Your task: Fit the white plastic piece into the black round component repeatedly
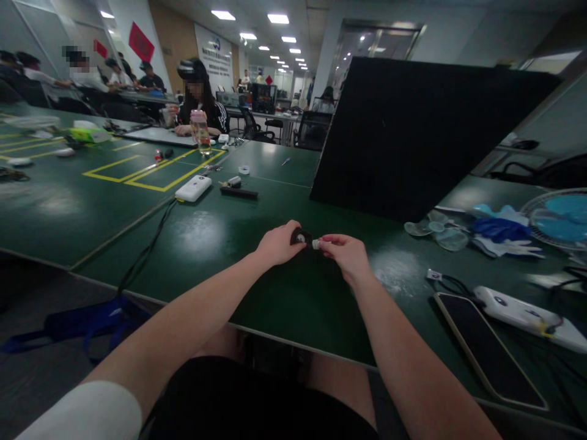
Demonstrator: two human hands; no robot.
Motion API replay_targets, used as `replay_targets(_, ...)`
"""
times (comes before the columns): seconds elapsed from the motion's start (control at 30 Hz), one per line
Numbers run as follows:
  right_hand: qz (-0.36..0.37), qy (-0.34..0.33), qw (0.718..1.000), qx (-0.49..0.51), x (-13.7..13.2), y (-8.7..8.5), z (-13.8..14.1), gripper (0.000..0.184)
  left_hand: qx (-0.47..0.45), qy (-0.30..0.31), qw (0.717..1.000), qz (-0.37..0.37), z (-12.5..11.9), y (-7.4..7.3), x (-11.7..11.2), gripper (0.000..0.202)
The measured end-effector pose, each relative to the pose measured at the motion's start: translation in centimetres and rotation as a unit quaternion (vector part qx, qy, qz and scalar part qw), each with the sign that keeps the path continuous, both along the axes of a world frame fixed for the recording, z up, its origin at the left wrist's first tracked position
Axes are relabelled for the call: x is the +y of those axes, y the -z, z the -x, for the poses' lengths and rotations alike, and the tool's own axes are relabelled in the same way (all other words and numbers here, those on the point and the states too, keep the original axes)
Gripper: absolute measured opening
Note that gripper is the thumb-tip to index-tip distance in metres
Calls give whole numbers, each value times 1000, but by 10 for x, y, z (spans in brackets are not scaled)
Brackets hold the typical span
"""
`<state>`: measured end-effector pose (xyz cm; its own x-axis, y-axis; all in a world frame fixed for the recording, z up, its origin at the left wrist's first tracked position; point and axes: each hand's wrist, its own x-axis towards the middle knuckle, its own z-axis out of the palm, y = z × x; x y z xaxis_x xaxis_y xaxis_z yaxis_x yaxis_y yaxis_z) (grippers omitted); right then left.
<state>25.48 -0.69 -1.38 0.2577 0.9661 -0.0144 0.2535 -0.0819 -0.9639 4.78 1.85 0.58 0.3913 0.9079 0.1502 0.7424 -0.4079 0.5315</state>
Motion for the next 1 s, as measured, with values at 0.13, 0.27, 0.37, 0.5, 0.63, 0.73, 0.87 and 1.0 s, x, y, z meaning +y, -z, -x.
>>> replay_targets(0.13, -20, -24, 999, 21, -6, -8, 8, 39, 0, 0, 1000, 6, 0, 0, 0, 45)
replay_targets(0.27, 7, -27, 996, 88, -8, -13, 11, 33, -6, 7, 1000, 1, 1, 2, 1, 46)
replay_targets(0.37, 18, -26, 996, 89, -5, -11, 9, 30, -8, 9, 1000, 2, 2, 3, 3, 46)
replay_targets(0.5, 27, -33, 999, -20, -2, -5, 9, 31, -10, 2, 1000, 9, 2, 3, 3, 48)
replay_targets(0.63, 32, -26, 981, -191, -5, -5, 10, 44, -13, 6, 1000, 13, 3, 2, 3, 47)
replay_targets(0.73, 19, -37, 974, -224, -9, -7, 10, 54, -12, 8, 1000, 9, 4, 2, 3, 48)
replay_targets(0.87, -28, -78, 992, -96, -8, -6, 12, 53, -9, 7, 1000, -2, 3, 5, 4, 48)
replay_targets(1.0, -18, -64, 998, -10, -3, -5, 11, 44, 0, 6, 1000, -3, 1, 6, 5, 48)
